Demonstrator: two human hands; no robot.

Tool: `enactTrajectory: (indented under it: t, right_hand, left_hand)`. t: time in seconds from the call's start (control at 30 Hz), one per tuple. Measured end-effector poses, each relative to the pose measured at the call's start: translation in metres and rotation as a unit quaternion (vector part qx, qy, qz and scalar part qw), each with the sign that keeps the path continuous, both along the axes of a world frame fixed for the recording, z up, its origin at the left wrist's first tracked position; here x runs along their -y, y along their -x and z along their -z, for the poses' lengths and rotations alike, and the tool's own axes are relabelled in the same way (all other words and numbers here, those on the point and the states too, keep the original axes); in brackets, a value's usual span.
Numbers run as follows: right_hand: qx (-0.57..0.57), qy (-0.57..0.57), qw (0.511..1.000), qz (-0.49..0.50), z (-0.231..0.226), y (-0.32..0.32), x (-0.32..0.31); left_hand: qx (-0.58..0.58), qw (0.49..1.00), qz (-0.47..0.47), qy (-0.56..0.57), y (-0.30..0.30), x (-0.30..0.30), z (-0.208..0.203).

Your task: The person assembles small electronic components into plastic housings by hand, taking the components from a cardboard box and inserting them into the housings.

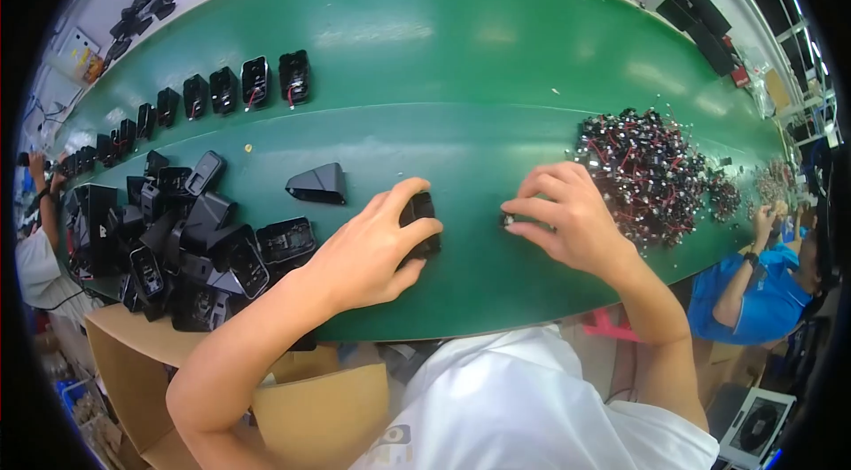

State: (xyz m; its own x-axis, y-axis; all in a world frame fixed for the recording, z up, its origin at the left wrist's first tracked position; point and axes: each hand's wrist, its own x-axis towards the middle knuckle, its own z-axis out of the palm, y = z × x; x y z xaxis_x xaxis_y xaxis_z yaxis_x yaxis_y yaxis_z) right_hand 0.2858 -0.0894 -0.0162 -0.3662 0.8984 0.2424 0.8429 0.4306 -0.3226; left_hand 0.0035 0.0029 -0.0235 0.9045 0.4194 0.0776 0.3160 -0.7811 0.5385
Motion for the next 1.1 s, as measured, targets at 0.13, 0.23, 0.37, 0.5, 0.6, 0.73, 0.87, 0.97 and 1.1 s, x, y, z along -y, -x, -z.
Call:
enactTrajectory:
  t: [0.13,0.23,0.37,0.5,0.6,0.73,0.87,0.97,1.1]
  right_hand:
    - [-0.083,-0.008,0.995,0.049,0.017,0.029,0.004]
    - [-0.142,-0.001,0.986,0.086,0.03,0.041,0.003]
    - [-0.126,-0.017,0.988,0.088,0.038,0.043,0.004]
    - [-0.161,0.034,0.978,0.128,0.034,0.039,-0.003]
    - [-0.093,-0.001,0.987,0.128,0.033,0.039,-0.005]
    - [-0.157,0.004,0.975,0.159,0.038,0.04,-0.006]
    - [-0.152,0.016,0.971,0.185,0.037,0.04,-0.006]
    - [-0.156,-0.015,0.976,0.148,0.032,0.038,-0.006]
    - [-0.332,-0.056,0.935,0.109,-0.01,0.05,0.0]
  left_hand:
    - [0.011,0.993,-0.015,0.116,-0.002,0.001,-0.003]
    - [0.03,0.993,-0.007,0.111,-0.002,-0.002,0.004]
    - [0.014,0.995,-0.003,0.095,-0.004,-0.002,0.004]
    - [0.051,0.991,-0.018,0.12,-0.005,-0.005,0.004]
    - [0.054,0.98,-0.042,0.188,-0.005,-0.005,-0.003]
    - [0.046,0.983,-0.036,0.176,-0.004,-0.007,0.0]
    - [0.062,0.967,-0.05,0.242,-0.005,-0.005,-0.007]
    - [0.073,0.951,-0.059,0.295,-0.007,-0.008,-0.008]
    - [0.098,0.942,-0.052,0.317,-0.004,-0.01,-0.011]
